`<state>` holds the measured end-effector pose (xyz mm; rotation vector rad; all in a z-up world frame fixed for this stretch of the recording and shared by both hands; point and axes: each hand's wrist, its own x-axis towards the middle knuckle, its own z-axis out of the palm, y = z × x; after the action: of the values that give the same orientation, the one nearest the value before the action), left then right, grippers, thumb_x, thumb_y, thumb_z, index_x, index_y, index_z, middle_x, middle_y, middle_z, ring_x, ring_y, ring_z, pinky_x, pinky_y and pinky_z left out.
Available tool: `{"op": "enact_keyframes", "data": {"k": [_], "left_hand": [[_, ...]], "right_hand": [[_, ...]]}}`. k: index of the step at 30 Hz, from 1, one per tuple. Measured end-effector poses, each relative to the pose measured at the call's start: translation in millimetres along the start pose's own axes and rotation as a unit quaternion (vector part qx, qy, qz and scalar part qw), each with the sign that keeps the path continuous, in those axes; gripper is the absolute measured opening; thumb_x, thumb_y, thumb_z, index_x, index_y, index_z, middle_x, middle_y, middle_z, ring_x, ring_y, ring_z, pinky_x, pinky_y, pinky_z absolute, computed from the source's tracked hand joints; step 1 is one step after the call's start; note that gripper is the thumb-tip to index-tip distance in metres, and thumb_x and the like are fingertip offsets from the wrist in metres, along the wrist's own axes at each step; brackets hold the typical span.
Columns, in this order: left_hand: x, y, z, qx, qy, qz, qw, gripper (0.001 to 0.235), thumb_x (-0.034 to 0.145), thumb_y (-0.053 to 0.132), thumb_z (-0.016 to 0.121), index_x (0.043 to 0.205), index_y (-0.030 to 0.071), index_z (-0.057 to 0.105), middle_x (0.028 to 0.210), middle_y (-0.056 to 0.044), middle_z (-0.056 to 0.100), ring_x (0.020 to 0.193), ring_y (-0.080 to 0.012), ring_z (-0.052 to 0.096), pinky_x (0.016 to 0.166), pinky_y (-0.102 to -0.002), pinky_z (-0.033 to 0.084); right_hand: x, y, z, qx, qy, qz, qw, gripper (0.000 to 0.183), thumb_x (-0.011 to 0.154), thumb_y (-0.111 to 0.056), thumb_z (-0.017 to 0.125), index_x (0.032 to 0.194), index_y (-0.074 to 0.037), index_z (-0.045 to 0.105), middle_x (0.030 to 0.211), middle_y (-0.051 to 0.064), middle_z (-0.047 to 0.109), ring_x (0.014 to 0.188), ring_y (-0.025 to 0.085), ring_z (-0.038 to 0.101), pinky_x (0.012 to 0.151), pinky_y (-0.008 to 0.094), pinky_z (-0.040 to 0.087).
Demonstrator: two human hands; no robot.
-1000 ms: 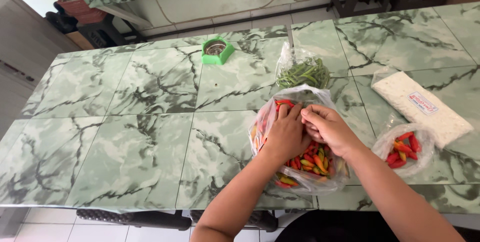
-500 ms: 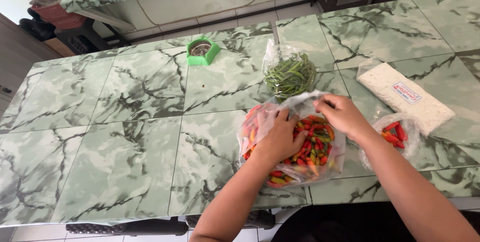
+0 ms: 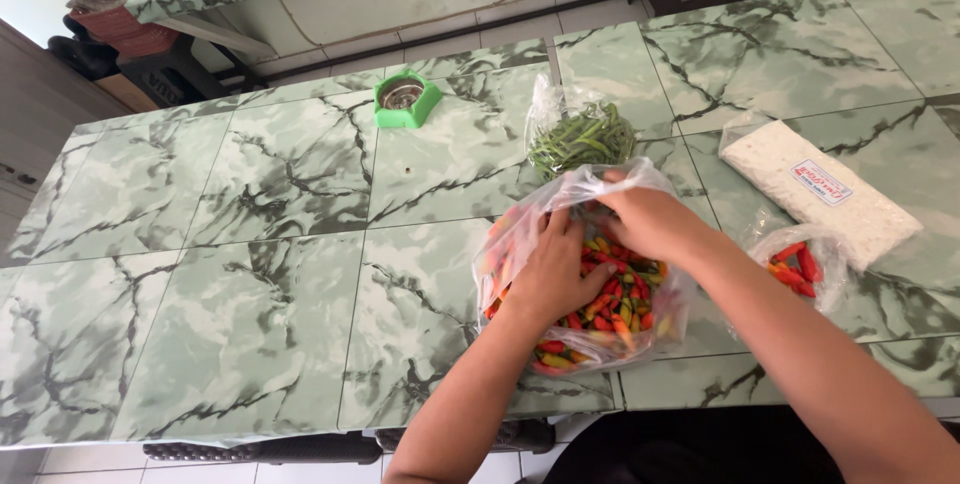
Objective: The person sorts chilies from a plastic bag into a smaller plastic container by hand on a marble-patterned table.
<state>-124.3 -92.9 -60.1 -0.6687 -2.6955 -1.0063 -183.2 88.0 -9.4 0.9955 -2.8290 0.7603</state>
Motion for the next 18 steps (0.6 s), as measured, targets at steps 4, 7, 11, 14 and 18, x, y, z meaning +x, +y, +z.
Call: {"op": "enact_keyframes", "data": {"k": [4, 7, 11, 14, 18], "left_hand": [[1, 3, -3, -0.015, 0.022, 0.022, 0.999, 0.067, 0.076, 0.033, 0.085, 0.123, -0.007, 0.059, 0.136, -0.031, 0.049, 0.126, -0.0526, 0.044, 0.107, -0.055, 0.040], [-1, 13, -13, -0.033, 0.071, 0.050, 0.996, 0.044, 0.084, 0.025, 0.079, 0.118, -0.001, 0.068, 0.127, -0.025, 0.061, 0.117, -0.0462, 0.058, 0.101, -0.050, 0.047], [-4, 39, -41, -0.117, 0.144, 0.112, 0.976, 0.016, 0.096, 0.019, 0.070, 0.100, 0.003, 0.072, 0.117, -0.014, 0.075, 0.105, -0.0334, 0.073, 0.094, -0.039, 0.057], [-16, 62, -83, -0.148, 0.124, 0.105, 0.975, 0.024, 0.096, 0.020, 0.073, 0.079, 0.004, 0.070, 0.112, -0.011, 0.080, 0.091, -0.0255, 0.077, 0.081, -0.033, 0.058], [-46, 80, -175, -0.043, 0.287, 0.215, 0.932, 0.024, 0.096, 0.027, 0.068, 0.105, 0.007, 0.079, 0.125, -0.013, 0.068, 0.112, -0.0274, 0.067, 0.089, -0.041, 0.058]], "right_hand": [[-5, -3, -12, 0.002, -0.013, -0.020, 1.000, 0.048, 0.071, -0.006, 0.078, 0.117, -0.005, 0.065, 0.123, 0.019, 0.062, 0.113, 0.042, 0.060, 0.092, 0.048, 0.049], [-17, -10, -17, 0.031, 0.017, -0.017, 0.999, 0.042, 0.074, -0.007, 0.072, 0.116, -0.005, 0.065, 0.115, 0.018, 0.066, 0.109, 0.041, 0.063, 0.090, 0.047, 0.051], [-31, -13, -12, -0.020, 0.012, 0.023, 0.999, 0.017, 0.098, -0.018, 0.060, 0.106, -0.006, 0.070, 0.113, 0.017, 0.069, 0.104, 0.040, 0.067, 0.091, 0.047, 0.052], [-40, -11, -10, -0.018, 0.072, -0.020, 0.997, 0.021, 0.098, -0.015, 0.055, 0.108, -0.001, 0.067, 0.116, 0.020, 0.068, 0.103, 0.042, 0.065, 0.089, 0.048, 0.051], [-54, -17, -12, -0.029, 0.085, -0.022, 0.996, 0.025, 0.094, -0.022, 0.062, 0.106, -0.002, 0.071, 0.117, 0.016, 0.069, 0.109, 0.037, 0.064, 0.091, 0.045, 0.051]]}}
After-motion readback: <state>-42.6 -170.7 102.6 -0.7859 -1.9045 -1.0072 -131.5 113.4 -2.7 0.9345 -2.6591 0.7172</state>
